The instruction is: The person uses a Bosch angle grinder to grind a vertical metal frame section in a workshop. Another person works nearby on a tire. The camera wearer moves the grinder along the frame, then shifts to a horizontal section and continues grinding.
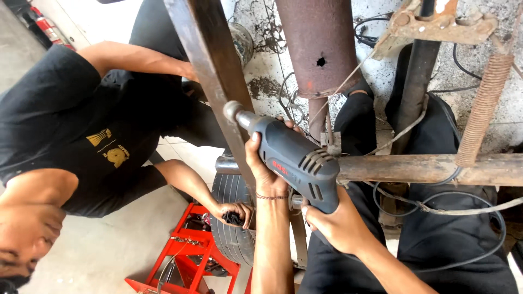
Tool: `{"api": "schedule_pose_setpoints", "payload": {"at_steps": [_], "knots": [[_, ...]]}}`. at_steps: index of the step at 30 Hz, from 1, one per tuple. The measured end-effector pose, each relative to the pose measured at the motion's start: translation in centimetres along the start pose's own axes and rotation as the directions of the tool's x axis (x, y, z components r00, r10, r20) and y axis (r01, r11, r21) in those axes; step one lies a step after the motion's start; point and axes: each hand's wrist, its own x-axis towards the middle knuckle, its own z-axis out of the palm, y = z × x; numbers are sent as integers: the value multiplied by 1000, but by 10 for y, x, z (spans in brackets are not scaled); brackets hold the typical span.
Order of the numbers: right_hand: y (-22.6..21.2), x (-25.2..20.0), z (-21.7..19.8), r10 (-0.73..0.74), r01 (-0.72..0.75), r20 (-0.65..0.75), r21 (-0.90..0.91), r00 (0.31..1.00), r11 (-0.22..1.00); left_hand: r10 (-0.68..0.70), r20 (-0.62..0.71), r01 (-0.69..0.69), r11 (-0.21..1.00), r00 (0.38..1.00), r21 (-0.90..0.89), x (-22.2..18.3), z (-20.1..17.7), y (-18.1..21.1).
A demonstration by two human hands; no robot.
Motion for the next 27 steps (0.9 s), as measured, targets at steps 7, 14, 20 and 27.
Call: {"api": "schedule_pose_setpoints", "payload": {"at_steps": [7,14,20,27], "knots": [[21,-11,-16,78,-78,-15,-49,997,996,-1,-123,-2,1000,992,-25,-14,-27,-24],[22,-14,-7,107,-109,-25,-110,994,988,15,-64,-21,995,998,-96,-17,-30,-21],[-5,-4,3,1,-7,-55,-104,998,995,21,-5,-21,997,1000,-79,0,2,-6],[-6,-13,5,50,-67,-108,-160,993,985,26,8,-25,995,1000,-101,-5,-13,-17]]}}
